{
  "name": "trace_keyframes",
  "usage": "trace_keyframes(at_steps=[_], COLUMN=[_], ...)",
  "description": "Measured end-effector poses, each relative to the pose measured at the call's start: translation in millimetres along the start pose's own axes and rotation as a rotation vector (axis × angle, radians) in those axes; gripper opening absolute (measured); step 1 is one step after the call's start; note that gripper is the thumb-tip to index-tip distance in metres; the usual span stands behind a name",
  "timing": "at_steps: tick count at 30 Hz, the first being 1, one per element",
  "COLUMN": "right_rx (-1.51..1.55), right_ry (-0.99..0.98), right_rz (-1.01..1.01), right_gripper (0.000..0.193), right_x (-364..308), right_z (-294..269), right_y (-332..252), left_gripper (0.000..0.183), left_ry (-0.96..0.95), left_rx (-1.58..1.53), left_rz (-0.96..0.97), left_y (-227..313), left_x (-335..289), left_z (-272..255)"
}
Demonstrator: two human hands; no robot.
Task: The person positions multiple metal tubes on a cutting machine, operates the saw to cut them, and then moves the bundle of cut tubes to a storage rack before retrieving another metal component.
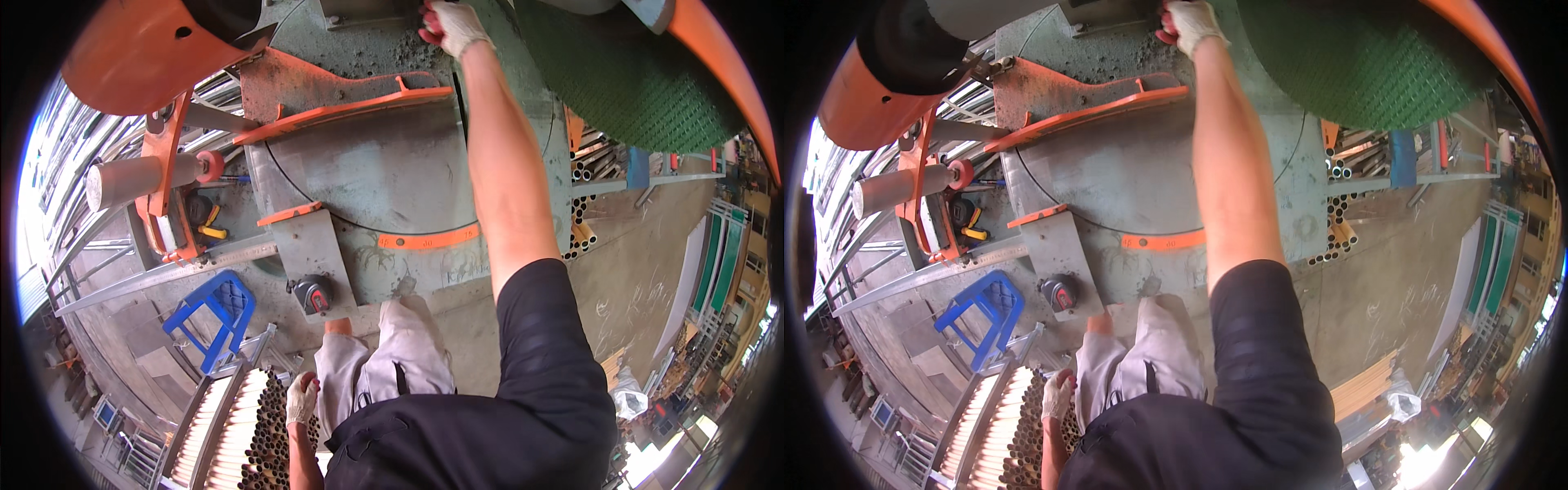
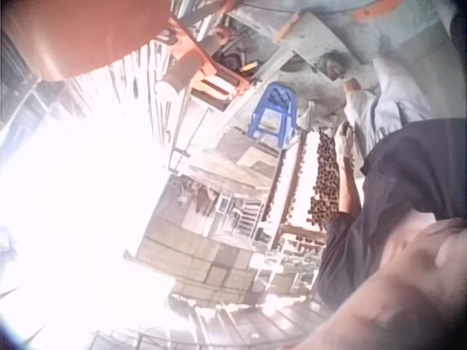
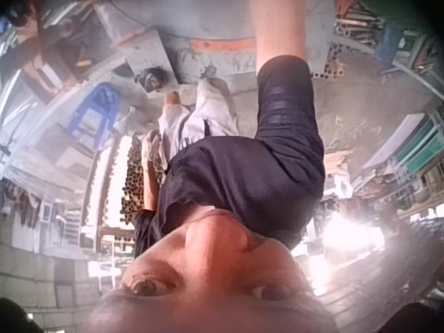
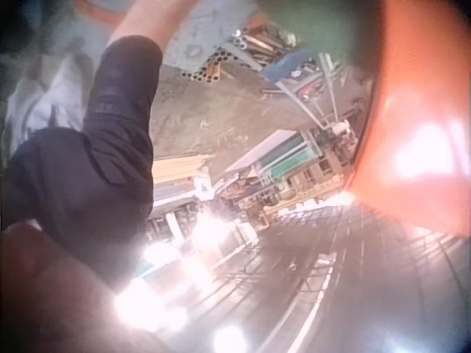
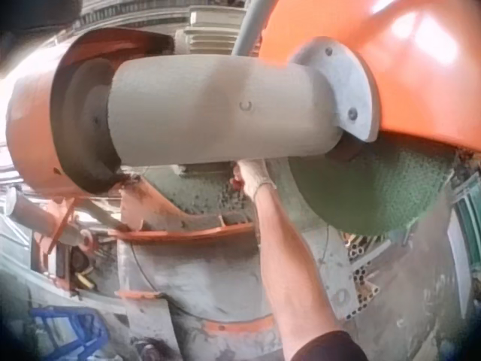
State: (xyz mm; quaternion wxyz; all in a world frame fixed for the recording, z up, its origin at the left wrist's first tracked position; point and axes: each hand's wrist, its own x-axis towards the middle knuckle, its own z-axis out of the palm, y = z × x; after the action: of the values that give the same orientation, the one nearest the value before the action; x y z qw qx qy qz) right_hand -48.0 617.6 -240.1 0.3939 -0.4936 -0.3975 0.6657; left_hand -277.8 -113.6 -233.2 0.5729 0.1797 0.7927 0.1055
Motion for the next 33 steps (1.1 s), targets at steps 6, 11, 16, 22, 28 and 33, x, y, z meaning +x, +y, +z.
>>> trace_keyframes(at_steps=[6,11,16,22,28,33], right_rx=[-0.003,-0.361,-0.41,-0.467,-0.394,-0.385], right_ry=[0.249,-0.023,0.022,-0.019,0.068,0.074], right_rz=[0.09,0.135,0.174,0.074,0.045,0.139], right_gripper=[0.03,0.041,0.04,0.034,0.036,0.035], right_x=[-153.3,-142.2,-135.3,-97.0,-110.3,-135.6], right_z=[-46.6,22.1,-0.8,16.5,9.8,-11.0], right_y=[15.6,-17.2,-39.4,-11.2,-23.5,-22.3], left_gripper=[0.029,0.023,0.028,0.031,0.025,0.029], left_ry=[-0.004,-0.049,0.102,0.036,0.001,0.058], left_rx=[-0.17,-0.075,-0.324,-0.159,-0.398,-0.314], left_rz=[-0.062,-0.013,0.007,-0.028,-0.186,-0.142], left_y=[-6.6,-11.4,-2.4,-50.4,-87.6,-62.6], left_x=[-8.6,5.0,-15.9,-21.8,-31.4,-27.6], left_z=[11.0,6.4,-14.2,-20.2,-1.9,-4.0])
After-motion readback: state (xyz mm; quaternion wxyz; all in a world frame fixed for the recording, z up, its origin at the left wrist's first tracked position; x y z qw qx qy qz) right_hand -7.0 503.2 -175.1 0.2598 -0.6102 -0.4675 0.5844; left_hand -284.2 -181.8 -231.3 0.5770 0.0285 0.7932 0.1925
